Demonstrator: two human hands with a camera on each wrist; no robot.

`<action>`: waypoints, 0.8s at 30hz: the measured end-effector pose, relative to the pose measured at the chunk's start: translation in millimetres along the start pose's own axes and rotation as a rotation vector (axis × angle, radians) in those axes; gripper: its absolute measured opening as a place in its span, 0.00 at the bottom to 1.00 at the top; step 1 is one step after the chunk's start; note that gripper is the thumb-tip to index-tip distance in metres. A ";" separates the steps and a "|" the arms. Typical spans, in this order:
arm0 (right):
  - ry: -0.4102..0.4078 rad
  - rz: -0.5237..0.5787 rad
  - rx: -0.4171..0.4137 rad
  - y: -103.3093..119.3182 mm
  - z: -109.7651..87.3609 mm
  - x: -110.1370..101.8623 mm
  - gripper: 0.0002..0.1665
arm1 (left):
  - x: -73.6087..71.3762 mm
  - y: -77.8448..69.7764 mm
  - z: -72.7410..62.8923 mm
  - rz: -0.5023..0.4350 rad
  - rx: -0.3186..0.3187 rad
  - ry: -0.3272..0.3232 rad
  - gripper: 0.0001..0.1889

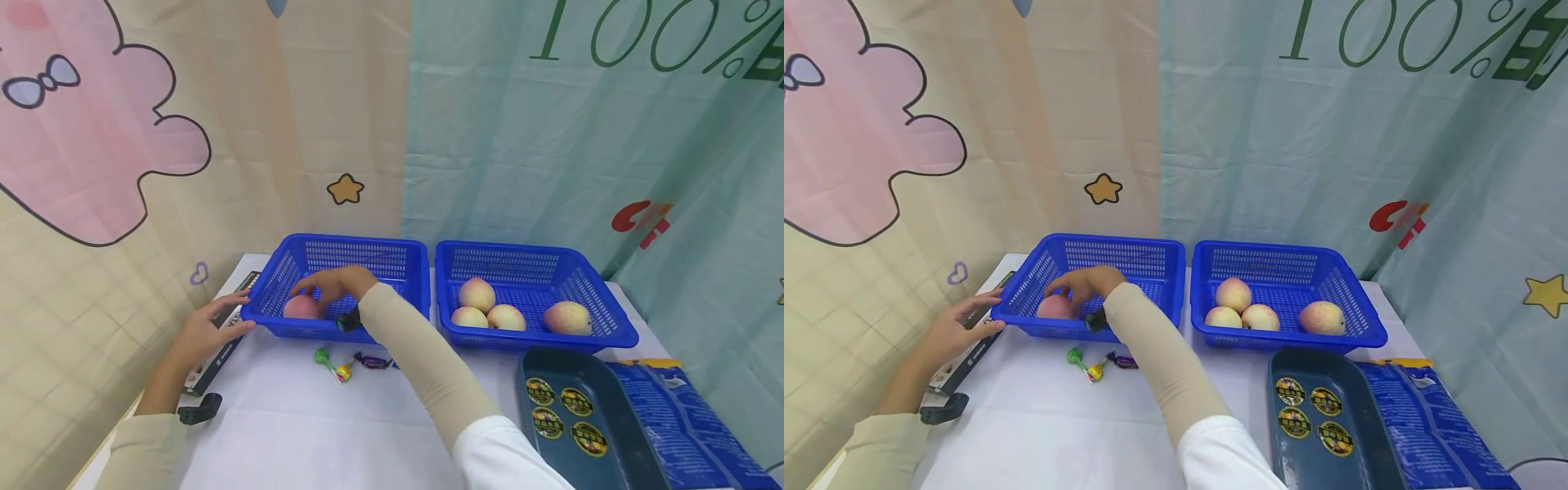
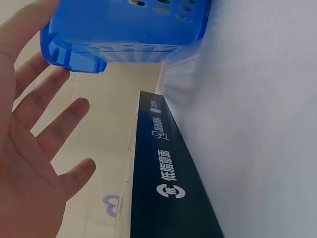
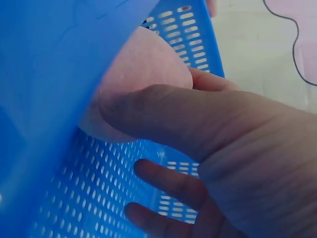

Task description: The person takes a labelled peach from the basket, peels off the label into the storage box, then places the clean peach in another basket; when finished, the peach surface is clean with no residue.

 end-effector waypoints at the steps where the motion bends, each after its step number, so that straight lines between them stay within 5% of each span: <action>1: 0.014 0.004 -0.002 -0.8 0.5 1.1 0.39 | 0.6 0.3 -0.9 -0.008 -0.003 0.001 0.26; 15: -0.006 0.207 0.000 -1.2 2.2 17.9 0.33 | 11.0 4.8 -4.7 -0.060 -0.057 0.019 0.31; 24: -0.122 0.377 -0.069 -14.5 -4.5 9.3 0.31 | 8.1 6.1 -5.9 -0.077 -0.038 0.003 0.29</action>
Point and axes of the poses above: each hand's wrist, its own z-axis towards the middle knuckle, its own x-axis out of the palm, y = z × x, the point moved 3 cm from there along z, towards the middle knuckle, and after that the axes turned 12 degrees about -x, right-handed, at the moved point
